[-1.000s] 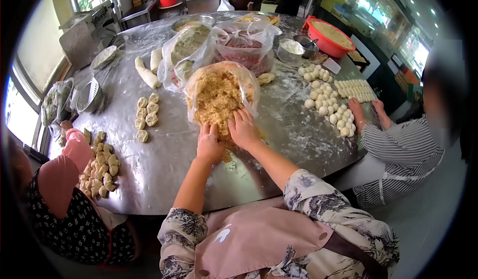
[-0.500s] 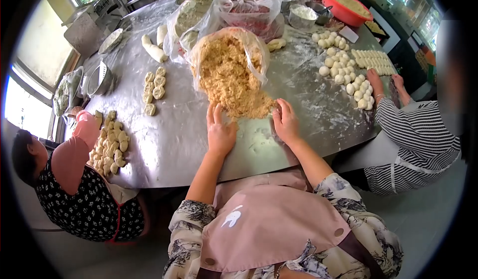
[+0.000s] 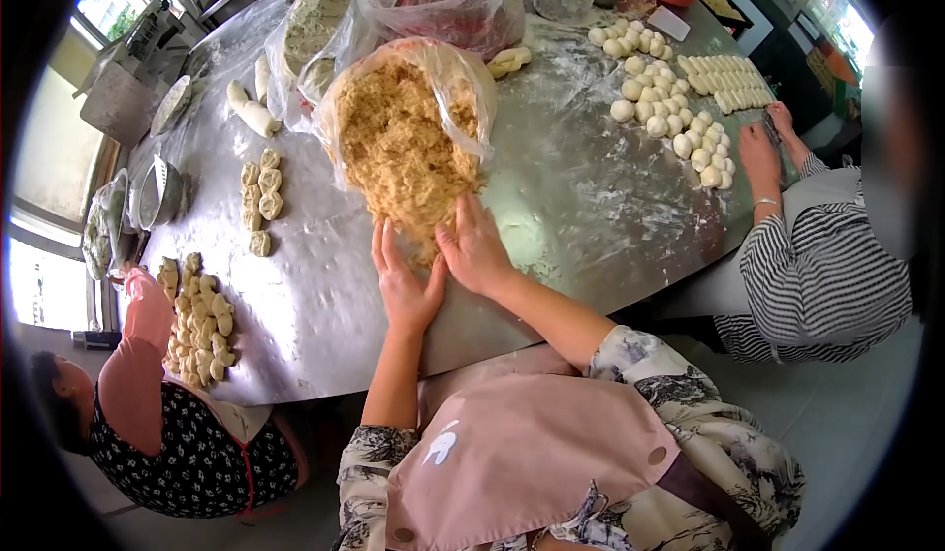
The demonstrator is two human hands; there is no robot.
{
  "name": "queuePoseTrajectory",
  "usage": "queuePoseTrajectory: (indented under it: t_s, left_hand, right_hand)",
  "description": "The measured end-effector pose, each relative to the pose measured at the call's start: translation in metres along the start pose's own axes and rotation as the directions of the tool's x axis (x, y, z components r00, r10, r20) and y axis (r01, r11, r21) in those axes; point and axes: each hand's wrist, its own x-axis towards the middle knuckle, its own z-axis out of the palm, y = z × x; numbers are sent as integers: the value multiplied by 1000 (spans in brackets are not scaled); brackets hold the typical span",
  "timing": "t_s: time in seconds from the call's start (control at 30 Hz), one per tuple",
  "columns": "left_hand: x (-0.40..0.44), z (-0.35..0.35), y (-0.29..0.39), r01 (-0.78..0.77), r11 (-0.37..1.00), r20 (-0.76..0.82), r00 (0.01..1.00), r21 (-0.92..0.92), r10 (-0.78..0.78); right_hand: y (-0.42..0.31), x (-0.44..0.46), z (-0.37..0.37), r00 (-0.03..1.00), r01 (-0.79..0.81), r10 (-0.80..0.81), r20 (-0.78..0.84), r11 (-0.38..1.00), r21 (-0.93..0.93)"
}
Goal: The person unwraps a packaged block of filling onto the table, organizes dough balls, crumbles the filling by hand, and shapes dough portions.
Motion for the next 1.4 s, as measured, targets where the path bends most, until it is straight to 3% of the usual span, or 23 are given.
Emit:
queuePoseTrajectory:
  t_s: [0.07, 0.17, 0.2, 0.27, 0.43, 0.47, 0.6, 0.7, 0.73, 0.83, 0.87, 0.97, 1.0, 1.13, 1.17, 1.23, 1.33, 1.4]
  left_hand:
    - [2, 2, -1, 2, 1000, 11, 1000, 13, -2]
    - [1, 0, 2, 4, 995, 58, 998, 98, -10]
    - [1, -1, 4, 28, 995, 71, 997, 98, -35]
    - [2, -2, 8, 77, 992, 95, 992, 99, -87]
    - [-2, 1, 3, 76, 991, 98, 991, 109, -87]
    - [-2, 1, 3, 84, 989, 105, 990, 120, -97]
    - [1, 1, 2, 88, 987, 130, 986, 132, -105]
    - [2, 2, 0, 30, 985, 112, 992, 172, -50]
    - [3, 0, 3, 62, 994, 110, 991, 93, -72]
    - [4, -8, 0, 113, 990, 47, 993, -83, -110]
    - [8, -9, -10, 96, 990, -24, 995, -102, -98]
    - [35, -11, -37, 64, 989, -230, 969, -136, -94]
    - [52, -13, -40, 86, 984, -261, 957, -154, -124]
    - [138, -26, -44, 176, 964, -321, 917, -201, -235]
    - [157, -28, -44, 183, 967, -299, 926, -177, -231]
    - [187, -28, -47, 202, 971, -246, 942, -129, -229]
    - [202, -4, -77, 155, 945, -76, 980, -288, -184]
    - [200, 6, -86, 254, 809, -2, 954, -530, -301]
  right_hand:
    - [-11, -5, -9, 996, 16, -27, 86, 991, 129]
    - [-12, 5, -35, 997, -78, 75, 23, 970, 231]
    - [-4, 9, -38, 980, -177, 196, -27, 928, 328]
    - [16, 27, -46, 958, -119, 168, -231, 970, 213]
    - [65, 73, -52, 947, -75, 61, -316, 997, -33]
    - [70, 75, -48, 967, -109, 60, -247, 976, -187]
    - [48, 49, -55, 1000, -12, 14, 17, 993, -115]
    - [20, 22, -66, 953, -199, 123, 278, 944, 264]
    - [20, 19, -61, 970, -145, 67, 236, 931, 335]
    - [18, 39, -59, 975, 94, -51, -217, 977, 192]
    - [17, 53, -68, 985, -35, 69, -159, 978, 206]
    - [29, 96, -66, 956, -118, 208, -206, 917, 381]
    - [26, 107, -68, 938, -212, 312, -150, 860, 465]
    - [30, 149, -54, 909, -299, 417, 12, 630, 717]
    - [29, 158, -48, 911, -283, 411, 43, 543, 790]
    - [24, 167, -44, 927, -273, 374, 43, 591, 759]
    - [21, 182, -44, 947, -254, 318, 50, 642, 723]
    - [25, 194, -43, 956, -244, 289, 57, 672, 699]
